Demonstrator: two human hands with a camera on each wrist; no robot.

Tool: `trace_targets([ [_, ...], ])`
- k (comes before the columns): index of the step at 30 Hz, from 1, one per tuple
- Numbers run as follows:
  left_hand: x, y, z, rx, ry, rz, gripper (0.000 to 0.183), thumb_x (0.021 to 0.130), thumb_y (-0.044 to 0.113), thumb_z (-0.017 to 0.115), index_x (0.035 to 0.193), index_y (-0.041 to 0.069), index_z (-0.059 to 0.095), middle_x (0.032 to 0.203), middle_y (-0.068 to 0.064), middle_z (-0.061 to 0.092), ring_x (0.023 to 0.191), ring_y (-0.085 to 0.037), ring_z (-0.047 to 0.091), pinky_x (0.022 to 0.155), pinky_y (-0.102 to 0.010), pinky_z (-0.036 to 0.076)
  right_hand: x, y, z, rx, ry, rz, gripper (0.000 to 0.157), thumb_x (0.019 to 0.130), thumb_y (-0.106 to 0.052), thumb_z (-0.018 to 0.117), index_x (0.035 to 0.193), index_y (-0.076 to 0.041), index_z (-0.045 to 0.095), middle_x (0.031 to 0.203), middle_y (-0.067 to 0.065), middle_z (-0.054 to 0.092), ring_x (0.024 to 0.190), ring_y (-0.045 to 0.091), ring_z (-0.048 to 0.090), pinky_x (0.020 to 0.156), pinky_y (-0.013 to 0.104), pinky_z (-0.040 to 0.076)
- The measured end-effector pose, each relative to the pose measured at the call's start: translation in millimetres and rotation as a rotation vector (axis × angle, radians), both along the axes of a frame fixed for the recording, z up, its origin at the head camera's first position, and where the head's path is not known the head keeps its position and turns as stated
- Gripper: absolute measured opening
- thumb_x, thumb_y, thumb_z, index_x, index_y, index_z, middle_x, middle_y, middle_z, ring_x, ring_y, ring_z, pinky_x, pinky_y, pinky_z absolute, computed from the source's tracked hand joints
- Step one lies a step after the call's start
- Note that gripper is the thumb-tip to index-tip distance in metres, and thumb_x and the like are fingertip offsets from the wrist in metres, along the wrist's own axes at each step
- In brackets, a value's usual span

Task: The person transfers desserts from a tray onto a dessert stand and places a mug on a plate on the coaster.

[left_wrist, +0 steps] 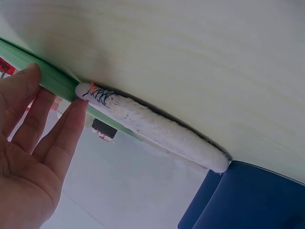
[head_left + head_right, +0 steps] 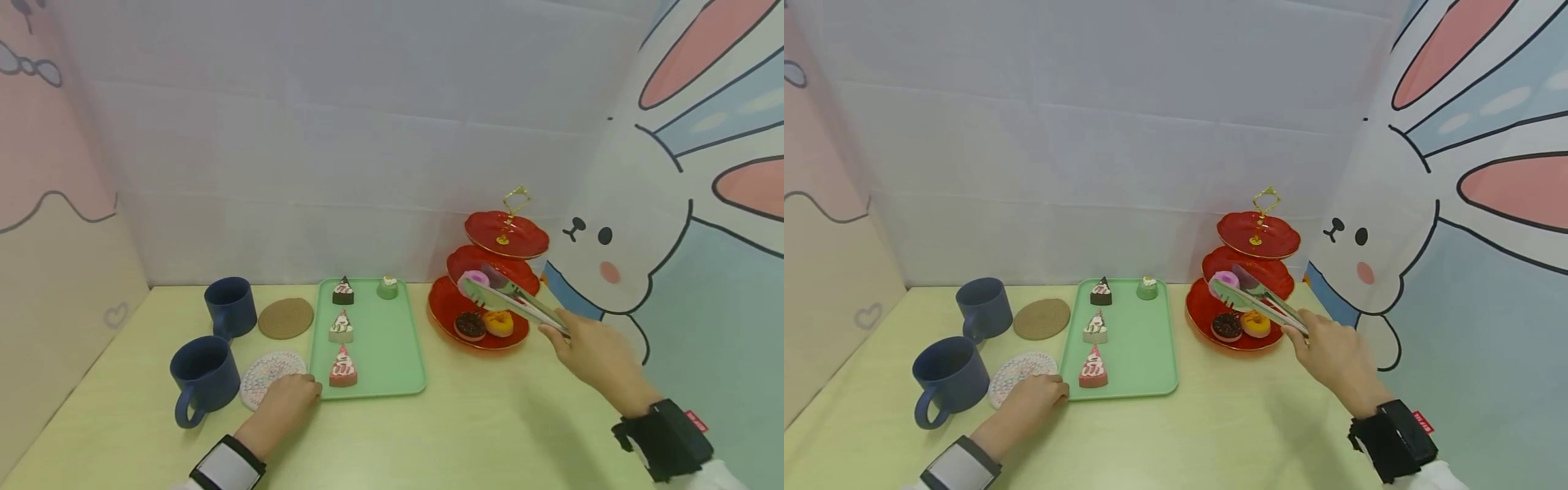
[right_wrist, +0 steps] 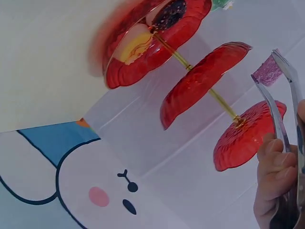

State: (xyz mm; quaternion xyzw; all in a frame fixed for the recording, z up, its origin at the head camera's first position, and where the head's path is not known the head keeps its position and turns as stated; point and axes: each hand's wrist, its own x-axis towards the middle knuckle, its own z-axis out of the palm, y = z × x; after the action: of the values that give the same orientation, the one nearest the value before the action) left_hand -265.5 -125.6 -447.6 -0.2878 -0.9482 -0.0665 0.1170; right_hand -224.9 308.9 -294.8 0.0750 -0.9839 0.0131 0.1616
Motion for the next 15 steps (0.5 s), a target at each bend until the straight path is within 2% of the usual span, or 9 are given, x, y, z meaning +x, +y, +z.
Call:
trace_targets([
  [2, 0.3, -0.6, 0.5, 0.004, -0.002, 0.0, 0.009, 0.07, -0.001, 0.069, 0.068, 0.007, 0.067, 0.061, -0.004, 0.06, 0.055, -0.019, 0.056, 0.051, -0.037, 0.051, 0.4, 8.3, 0.1, 0.008, 0.006, -0.023, 0.04, 0.088, -0.036, 0.057, 0.102, 0.001, 0.057, 0.056, 0.004, 0.051, 0.043, 0.016, 0.042, 0.038, 0.034, 0.039],
  [7, 0.3, -0.4, 0.0, 0.006, -0.003, -0.004, 0.008, 0.07, 0.0, 0.069, 0.068, 0.008, 0.067, 0.061, -0.004, 0.06, 0.055, -0.018, 0.056, 0.051, -0.036, 0.051, -1.3, 30.5, -2.5, 0.006, 0.0, -0.09, 0.043, 0.089, -0.037, 0.053, 0.102, 0.004, 0.056, 0.053, 0.004, 0.05, 0.044, 0.019, 0.045, 0.04, 0.04, 0.042],
  [10, 0.3, -0.2, 0.1, 0.005, -0.008, -0.01, 0.008, 0.07, 0.001, 0.069, 0.068, 0.008, 0.067, 0.061, -0.004, 0.06, 0.055, -0.018, 0.056, 0.05, -0.035, 0.051, -5.5, 41.7, -5.2, -0.014, -0.009, -0.107, 0.041, 0.09, -0.036, 0.053, 0.098, 0.003, 0.055, 0.053, 0.004, 0.049, 0.044, 0.019, 0.044, 0.039, 0.039, 0.039],
  [15, 1.1, -1.0, 0.2, 0.004, -0.002, -0.013, 0.008, 0.071, 0.0, 0.069, 0.068, 0.008, 0.067, 0.059, -0.003, 0.058, 0.053, -0.017, 0.054, 0.049, -0.035, 0.05, -14.9, 52.9, -8.8, -0.049, -0.027, -0.142, 0.039, 0.091, -0.038, 0.05, 0.084, 0.0, 0.052, 0.053, 0.005, 0.043, 0.042, 0.02, 0.04, 0.038, 0.035, 0.032],
])
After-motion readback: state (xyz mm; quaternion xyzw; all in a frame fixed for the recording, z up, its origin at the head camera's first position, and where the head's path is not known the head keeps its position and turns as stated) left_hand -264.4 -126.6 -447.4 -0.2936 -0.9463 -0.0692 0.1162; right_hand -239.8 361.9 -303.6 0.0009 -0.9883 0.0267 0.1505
